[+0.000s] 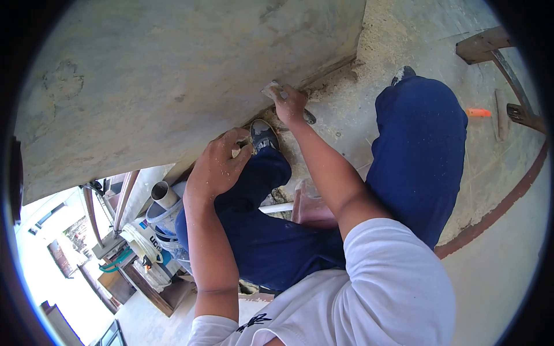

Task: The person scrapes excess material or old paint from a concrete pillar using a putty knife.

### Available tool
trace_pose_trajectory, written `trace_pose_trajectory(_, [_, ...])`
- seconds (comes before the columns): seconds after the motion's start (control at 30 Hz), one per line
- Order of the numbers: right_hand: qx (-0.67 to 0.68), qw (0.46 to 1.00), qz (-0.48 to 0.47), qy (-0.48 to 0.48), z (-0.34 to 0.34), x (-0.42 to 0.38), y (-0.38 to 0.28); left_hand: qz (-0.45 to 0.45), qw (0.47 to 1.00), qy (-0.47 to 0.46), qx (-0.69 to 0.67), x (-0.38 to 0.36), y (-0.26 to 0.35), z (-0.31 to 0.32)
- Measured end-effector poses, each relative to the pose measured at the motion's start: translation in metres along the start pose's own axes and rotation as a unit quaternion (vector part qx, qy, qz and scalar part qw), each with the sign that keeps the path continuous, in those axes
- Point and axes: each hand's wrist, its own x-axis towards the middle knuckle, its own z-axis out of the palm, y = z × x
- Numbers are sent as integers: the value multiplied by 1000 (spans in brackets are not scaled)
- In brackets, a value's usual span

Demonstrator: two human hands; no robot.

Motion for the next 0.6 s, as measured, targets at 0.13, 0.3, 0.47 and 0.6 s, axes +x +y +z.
trace_pose_trajectory(0.13, [-92,995,27,37,7,17,36,-30,998,-19,47,1,-5,5])
trace_pose_trajectory(0.3, [-40,999,-4,27,19,-6,15,-13,1000,-1,21,4,-10,3])
trace_pose_trajectory(0.47, [-87,996,7,30,20,-3,25,-18,1000,-7,4,9,-3,4])
trace_pose_trajectory(0.6, [-66,994,10,87,23,-8,11,-31,999,-12,-4,15,-3,0])
